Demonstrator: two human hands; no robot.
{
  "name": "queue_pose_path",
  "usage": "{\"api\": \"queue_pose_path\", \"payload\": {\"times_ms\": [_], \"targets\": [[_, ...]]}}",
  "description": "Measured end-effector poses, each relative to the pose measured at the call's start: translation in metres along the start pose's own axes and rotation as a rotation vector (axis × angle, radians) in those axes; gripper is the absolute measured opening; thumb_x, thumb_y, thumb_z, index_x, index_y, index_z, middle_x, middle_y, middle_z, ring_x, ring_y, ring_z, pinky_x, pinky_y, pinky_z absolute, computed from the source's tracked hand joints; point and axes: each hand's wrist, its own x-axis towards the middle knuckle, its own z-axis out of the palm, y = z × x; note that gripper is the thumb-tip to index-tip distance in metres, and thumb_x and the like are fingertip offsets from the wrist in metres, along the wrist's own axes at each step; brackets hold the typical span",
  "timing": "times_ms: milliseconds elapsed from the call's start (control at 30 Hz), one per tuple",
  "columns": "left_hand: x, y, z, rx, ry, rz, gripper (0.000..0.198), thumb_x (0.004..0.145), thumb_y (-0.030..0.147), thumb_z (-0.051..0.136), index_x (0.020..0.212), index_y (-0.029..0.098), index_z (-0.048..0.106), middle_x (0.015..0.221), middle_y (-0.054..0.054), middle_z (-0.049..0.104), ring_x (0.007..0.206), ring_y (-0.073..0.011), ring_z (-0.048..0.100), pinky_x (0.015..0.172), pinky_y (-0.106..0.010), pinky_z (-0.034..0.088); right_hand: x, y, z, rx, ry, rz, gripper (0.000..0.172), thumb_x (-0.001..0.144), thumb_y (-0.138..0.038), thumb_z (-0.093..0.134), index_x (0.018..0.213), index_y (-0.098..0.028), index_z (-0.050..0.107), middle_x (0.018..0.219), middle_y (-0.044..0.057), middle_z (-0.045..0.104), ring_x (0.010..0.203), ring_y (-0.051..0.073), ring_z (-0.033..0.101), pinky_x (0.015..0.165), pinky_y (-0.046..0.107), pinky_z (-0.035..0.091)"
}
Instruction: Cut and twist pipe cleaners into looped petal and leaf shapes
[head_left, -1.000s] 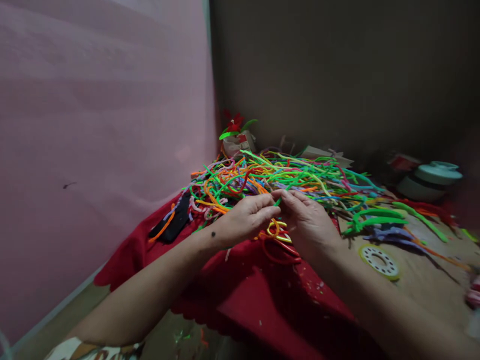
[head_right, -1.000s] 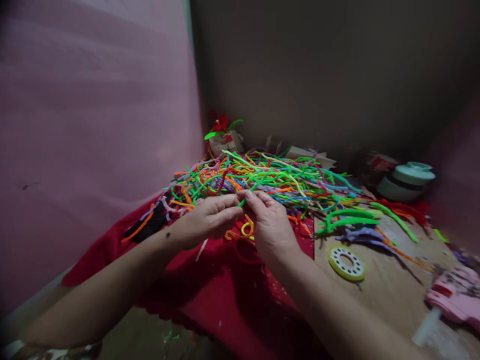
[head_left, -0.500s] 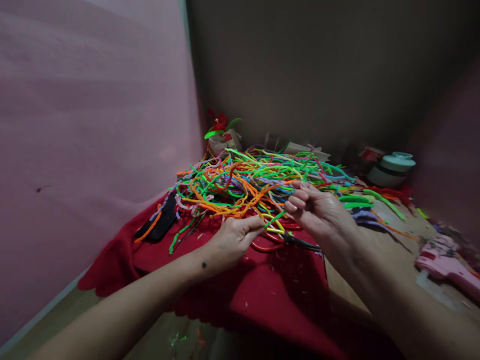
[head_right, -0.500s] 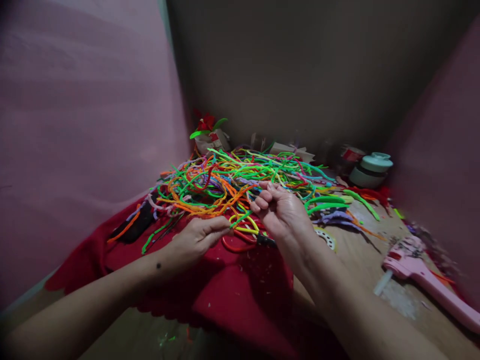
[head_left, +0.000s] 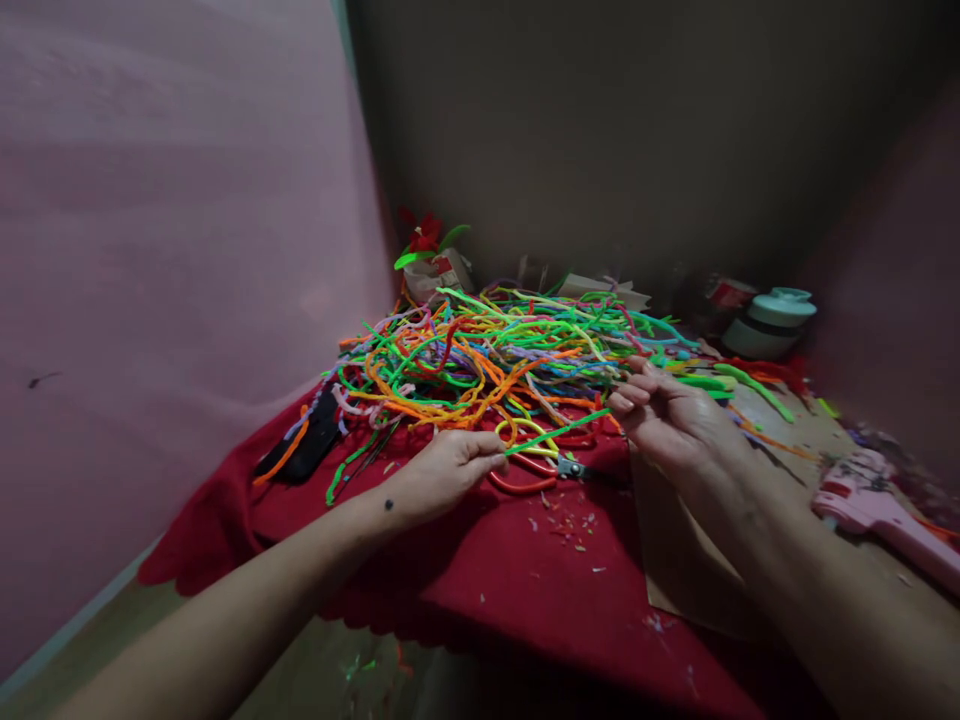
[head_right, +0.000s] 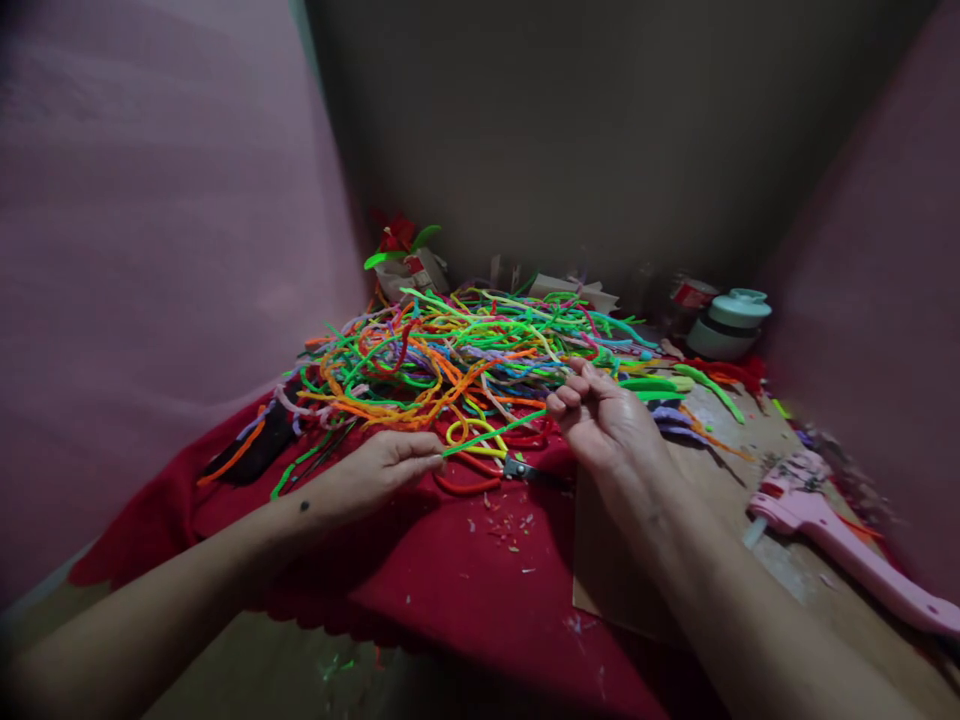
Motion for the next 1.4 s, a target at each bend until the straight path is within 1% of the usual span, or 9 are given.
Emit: {"api": "queue_pose_path", "payload": {"times_ms": [333, 467, 567, 767, 900, 1067, 1167, 1300, 1400], "targets": [[-0.011, -0.011, -0.013, 0.107, 0.039, 0.002, 0.026, 0.083, 0.033, 0.041, 0.071, 0.014, 0.055, 0.067, 0.002, 0.048, 0.065, -0.01, 0.043, 0.064, -0.02, 0.035, 0.004, -0.005, -0.021, 0.024, 0.026, -0.013, 0.02, 0.082, 0.0, 0.038, 0.078, -0.013, 0.052, 0.05, -0.005, 0.041, 0.038, 0.004, 0.038, 0.038, 0.016, 0.034], [-0.014, -0.013, -0.009, 0.308, 0.124, 0.008, 0.028, 0.083, 0.028, 0.038, 0.064, 0.015, 0.053, 0.057, 0.004, 0.04, 0.056, -0.0086, 0.036, 0.056, -0.02, 0.03, 0.003, -0.008, -0.024, 0.004, 0.001, -0.031, 0.021, 0.079, 0.003, 0.039, 0.078, -0.014, 0.052, 0.047, -0.008, 0.035, 0.034, 0.004, 0.03, 0.037, 0.016, 0.029], [-0.016, -0.012, -0.007, 0.445, 0.179, 0.007, 0.023, 0.079, 0.018, 0.036, 0.062, 0.015, 0.052, 0.055, 0.004, 0.037, 0.053, -0.0082, 0.034, 0.055, -0.02, 0.027, -0.001, -0.012, -0.021, 0.021, 0.005, -0.019, 0.02, 0.084, -0.003, 0.039, 0.075, -0.016, 0.051, 0.044, -0.009, 0.03, 0.032, 0.004, 0.023, 0.035, 0.017, 0.024], [-0.017, -0.014, -0.003, 0.498, 0.114, -0.031, 0.019, 0.074, 0.013, 0.036, 0.067, 0.018, 0.053, 0.056, 0.003, 0.04, 0.054, -0.0099, 0.036, 0.054, -0.018, 0.027, -0.007, -0.013, -0.017, 0.011, -0.064, -0.025, 0.02, 0.089, -0.013, 0.039, 0.078, -0.014, 0.056, 0.037, -0.011, 0.021, 0.031, 0.006, 0.016, 0.034, 0.019, 0.022], [-0.02, -0.016, -0.002, 0.498, 0.08, -0.072, 0.018, 0.074, 0.015, 0.037, 0.065, 0.019, 0.052, 0.056, 0.003, 0.041, 0.055, -0.0105, 0.037, 0.054, -0.018, 0.027, -0.003, -0.012, -0.021, 0.016, -0.129, -0.039, 0.014, 0.087, -0.017, 0.048, 0.075, -0.017, 0.054, 0.039, -0.01, 0.025, 0.032, 0.005, 0.023, 0.036, 0.018, 0.025], [-0.025, -0.014, -0.001, 0.391, 0.05, -0.079, 0.024, 0.082, 0.027, 0.037, 0.065, 0.017, 0.052, 0.056, 0.003, 0.041, 0.054, -0.0094, 0.037, 0.054, -0.019, 0.027, 0.007, -0.015, -0.027, 0.039, -0.077, -0.086, 0.015, 0.084, -0.014, 0.05, 0.069, -0.017, 0.049, 0.05, -0.006, 0.043, 0.042, 0.005, 0.041, 0.043, 0.017, 0.036], [-0.027, -0.01, -0.001, 0.184, -0.017, -0.084, 0.03, 0.084, 0.034, 0.038, 0.066, 0.016, 0.053, 0.06, 0.003, 0.045, 0.058, -0.009, 0.039, 0.057, -0.018, 0.03, 0.008, -0.018, -0.03, 0.044, -0.084, -0.088, 0.018, 0.083, -0.006, 0.045, 0.07, -0.018, 0.049, 0.046, -0.008, 0.039, 0.037, 0.005, 0.035, 0.038, 0.016, 0.031], [-0.03, -0.005, 0.001, -0.021, -0.099, -0.159, 0.026, 0.082, 0.031, 0.043, 0.066, 0.014, 0.053, 0.06, 0.004, 0.044, 0.057, -0.008, 0.037, 0.055, -0.018, 0.03, 0.006, -0.022, -0.027, 0.071, -0.082, -0.088, 0.021, 0.085, -0.004, 0.04, 0.073, -0.018, 0.052, 0.041, -0.01, 0.031, 0.029, 0.005, 0.024, 0.03, 0.018, 0.024], [-0.028, -0.001, 0.002, -0.117, -0.084, -0.16, 0.025, 0.082, 0.033, 0.043, 0.071, 0.014, 0.055, 0.06, 0.004, 0.042, 0.055, -0.0078, 0.035, 0.053, -0.019, 0.029, 0.002, -0.019, -0.021, 0.116, -0.055, -0.126, 0.019, 0.085, -0.007, 0.042, 0.078, -0.019, 0.054, 0.046, -0.007, 0.044, 0.037, 0.006, 0.044, 0.039, 0.017, 0.041]]}}
